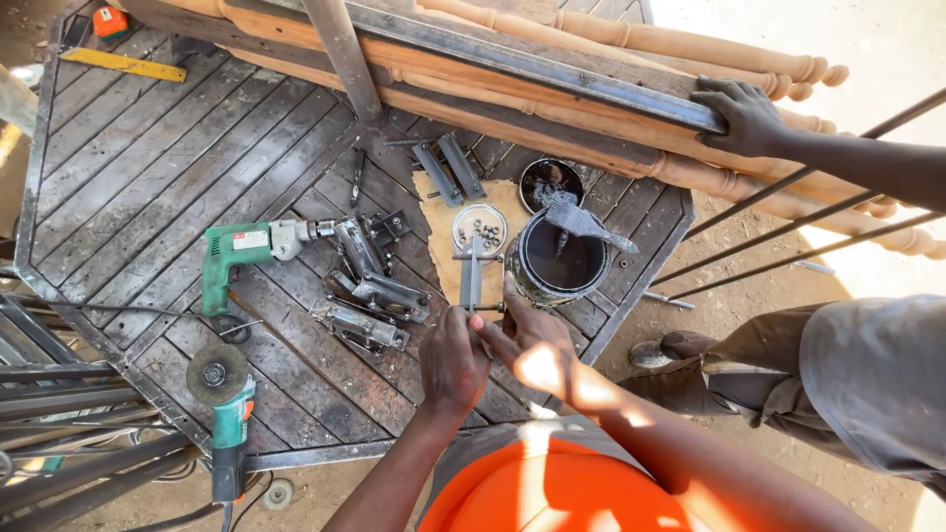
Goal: Applying paint or sealant to metal components with a brush and then assembling small metal parts on a workbench.
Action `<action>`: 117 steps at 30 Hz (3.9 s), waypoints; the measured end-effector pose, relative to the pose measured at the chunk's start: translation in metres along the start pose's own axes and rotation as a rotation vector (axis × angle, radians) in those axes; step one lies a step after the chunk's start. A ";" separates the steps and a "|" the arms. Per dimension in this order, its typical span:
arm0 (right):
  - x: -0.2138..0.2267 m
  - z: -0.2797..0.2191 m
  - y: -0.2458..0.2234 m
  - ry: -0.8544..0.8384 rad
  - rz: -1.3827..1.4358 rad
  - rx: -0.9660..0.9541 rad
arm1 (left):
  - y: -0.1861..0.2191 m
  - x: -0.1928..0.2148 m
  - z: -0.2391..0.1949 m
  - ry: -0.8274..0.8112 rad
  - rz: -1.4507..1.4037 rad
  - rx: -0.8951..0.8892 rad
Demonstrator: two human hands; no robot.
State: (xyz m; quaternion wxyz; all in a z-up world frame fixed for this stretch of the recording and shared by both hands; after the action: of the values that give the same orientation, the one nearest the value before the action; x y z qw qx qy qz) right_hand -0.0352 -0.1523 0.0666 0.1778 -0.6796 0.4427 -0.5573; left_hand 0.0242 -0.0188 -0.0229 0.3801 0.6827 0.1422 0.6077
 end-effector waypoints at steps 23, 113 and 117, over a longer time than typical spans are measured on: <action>0.008 0.006 0.009 -0.015 -0.218 0.179 | 0.010 0.008 0.007 -0.043 -0.198 0.117; 0.009 -0.014 0.118 0.541 0.048 -0.178 | -0.014 0.031 0.029 -0.240 0.331 0.562; 0.056 0.022 0.149 0.921 -0.011 -0.265 | -0.005 0.046 0.022 -0.220 0.429 0.428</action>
State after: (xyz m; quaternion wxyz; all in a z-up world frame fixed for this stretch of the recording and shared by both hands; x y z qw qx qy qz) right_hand -0.0763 -0.2838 -0.0156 -0.1280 -0.3814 0.5391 -0.7400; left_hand 0.0566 0.0069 0.0071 0.1044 0.8231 0.0778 0.5527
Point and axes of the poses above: each hand's wrist, its own z-axis towards the middle knuckle, its own x-axis out of the back of the hand, y = z × x, the point moved 1 cm from there along z, towards the middle knuckle, and after that the axes turned 14 degrees about x, right-handed, at the moved point
